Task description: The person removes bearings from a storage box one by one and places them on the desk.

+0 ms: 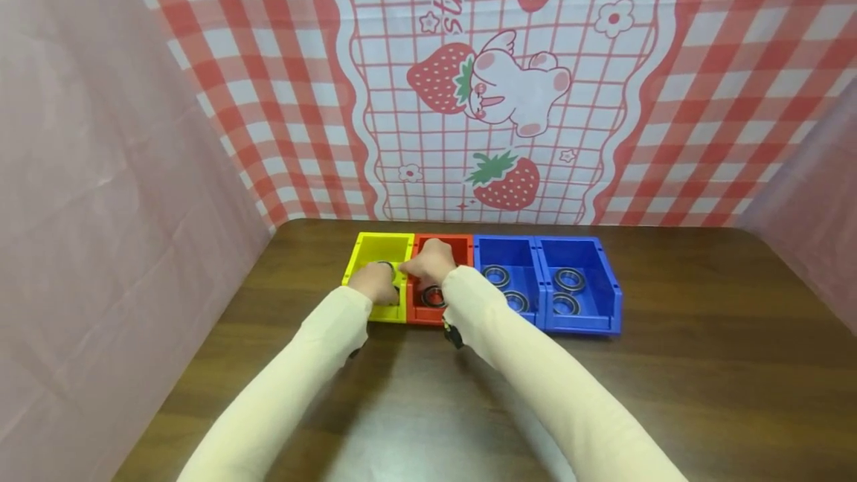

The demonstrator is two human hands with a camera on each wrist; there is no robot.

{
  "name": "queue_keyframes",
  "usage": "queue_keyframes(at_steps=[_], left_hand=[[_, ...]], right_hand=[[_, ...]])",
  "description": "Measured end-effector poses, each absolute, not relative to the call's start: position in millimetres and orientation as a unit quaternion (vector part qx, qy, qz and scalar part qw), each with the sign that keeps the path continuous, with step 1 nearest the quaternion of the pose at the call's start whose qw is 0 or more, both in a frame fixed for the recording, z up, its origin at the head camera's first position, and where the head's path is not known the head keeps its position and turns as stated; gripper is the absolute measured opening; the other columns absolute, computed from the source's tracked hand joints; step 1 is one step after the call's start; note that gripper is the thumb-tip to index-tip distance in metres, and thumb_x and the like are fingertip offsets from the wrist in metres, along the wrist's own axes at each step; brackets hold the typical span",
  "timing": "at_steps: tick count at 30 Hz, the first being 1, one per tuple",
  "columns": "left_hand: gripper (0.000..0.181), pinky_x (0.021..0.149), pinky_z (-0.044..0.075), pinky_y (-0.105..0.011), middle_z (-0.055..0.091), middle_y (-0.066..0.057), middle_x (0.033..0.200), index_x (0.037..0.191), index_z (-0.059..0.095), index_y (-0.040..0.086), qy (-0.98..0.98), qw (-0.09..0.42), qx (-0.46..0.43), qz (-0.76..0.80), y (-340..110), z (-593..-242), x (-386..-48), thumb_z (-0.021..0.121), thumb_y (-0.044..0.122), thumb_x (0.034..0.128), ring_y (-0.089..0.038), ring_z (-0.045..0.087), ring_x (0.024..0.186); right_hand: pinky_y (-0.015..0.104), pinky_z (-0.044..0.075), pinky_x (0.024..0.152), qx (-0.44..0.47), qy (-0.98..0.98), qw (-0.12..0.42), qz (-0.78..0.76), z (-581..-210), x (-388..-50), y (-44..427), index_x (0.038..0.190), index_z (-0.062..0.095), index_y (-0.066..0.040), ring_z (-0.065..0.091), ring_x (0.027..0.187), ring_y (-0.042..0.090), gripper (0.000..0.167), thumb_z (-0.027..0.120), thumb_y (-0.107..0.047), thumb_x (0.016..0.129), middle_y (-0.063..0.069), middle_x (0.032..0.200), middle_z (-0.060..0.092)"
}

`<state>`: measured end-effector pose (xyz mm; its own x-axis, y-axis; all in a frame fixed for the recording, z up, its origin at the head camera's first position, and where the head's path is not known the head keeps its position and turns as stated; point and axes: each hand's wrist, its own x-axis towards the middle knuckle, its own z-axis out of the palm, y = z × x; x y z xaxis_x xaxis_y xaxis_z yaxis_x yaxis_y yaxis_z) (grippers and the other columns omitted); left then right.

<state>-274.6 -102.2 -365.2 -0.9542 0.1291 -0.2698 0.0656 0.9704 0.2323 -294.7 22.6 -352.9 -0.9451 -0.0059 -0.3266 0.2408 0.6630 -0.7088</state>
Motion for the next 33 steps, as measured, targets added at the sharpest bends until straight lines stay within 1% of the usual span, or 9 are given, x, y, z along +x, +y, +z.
queue_keyframes(at_steps=[5,8,14,17,20,25,30,33], left_hand=[[0.010,0.052,0.038,-0.026,0.062,-0.012,0.086,0.081,0.067,0.002,0.979,0.176,0.048,0.091,-98,-357,-281,0.069,0.009,0.0742,-0.019,0.048,0.064],[0.009,0.052,0.040,-0.024,0.064,-0.011,0.087,0.079,0.070,0.002,0.978,0.184,0.042,0.084,-98,-355,-284,0.072,0.007,0.0717,-0.018,0.050,0.064],[0.021,0.062,0.051,-0.026,0.070,-0.014,0.099,0.087,0.074,0.001,0.980,0.183,0.041,0.070,-97,-353,-288,0.078,0.004,0.0668,-0.019,0.057,0.073],[0.025,0.067,0.054,-0.028,0.069,-0.016,0.105,0.088,0.074,0.000,0.980,0.176,0.039,0.078,-95,-355,-288,0.080,0.003,0.0648,-0.020,0.058,0.077],[0.028,0.070,0.055,-0.029,0.069,-0.017,0.109,0.090,0.074,-0.001,0.982,0.164,0.038,0.089,-94,-358,-288,0.081,0.002,0.0632,-0.021,0.057,0.079],[0.031,0.067,0.055,-0.028,0.068,-0.019,0.111,0.094,0.073,-0.002,0.981,0.157,0.033,0.107,-91,-359,-286,0.081,0.002,0.0646,-0.021,0.057,0.077],[0.037,0.060,0.051,-0.026,0.064,-0.019,0.123,0.105,0.071,-0.003,0.978,0.171,0.026,0.116,-89,-357,-283,0.080,0.002,0.0701,-0.020,0.054,0.074],[0.036,0.056,0.047,-0.024,0.063,-0.019,0.124,0.106,0.071,-0.003,0.978,0.173,0.023,0.116,-87,-357,-282,0.079,0.003,0.0718,-0.019,0.051,0.072]], right_hand=[[0.032,0.059,0.064,0.072,0.890,0.147,-0.425,-352,-296,20,0.092,0.063,0.000,0.070,0.061,0.022,0.028,0.078,-0.020,0.079,0.013,0.084,0.066],[0.032,0.059,0.064,0.073,0.885,0.145,-0.436,-352,-296,17,0.090,0.063,0.001,0.071,0.061,0.023,0.027,0.078,-0.017,0.078,0.014,0.084,0.065],[0.033,0.059,0.064,0.093,0.870,0.151,-0.460,-353,-297,14,0.096,0.063,0.003,0.072,0.066,0.025,0.031,0.080,-0.014,0.076,0.016,0.094,0.067],[0.033,0.059,0.065,0.099,0.868,0.152,-0.463,-354,-297,15,0.098,0.063,0.003,0.072,0.068,0.025,0.033,0.080,-0.014,0.076,0.016,0.097,0.067],[0.034,0.059,0.066,0.101,0.867,0.153,-0.464,-355,-296,17,0.097,0.063,0.003,0.072,0.069,0.026,0.033,0.081,-0.014,0.075,0.016,0.096,0.067],[0.033,0.059,0.065,0.101,0.867,0.149,-0.465,-354,-296,19,0.094,0.064,0.003,0.073,0.068,0.026,0.031,0.082,-0.015,0.075,0.017,0.095,0.068],[0.033,0.059,0.064,0.096,0.867,0.147,-0.466,-354,-296,21,0.095,0.063,0.003,0.073,0.067,0.026,0.036,0.082,-0.018,0.074,0.019,0.096,0.068],[0.034,0.059,0.065,0.097,0.865,0.149,-0.469,-354,-295,23,0.097,0.063,0.004,0.073,0.068,0.027,0.038,0.083,-0.018,0.074,0.019,0.096,0.068]])
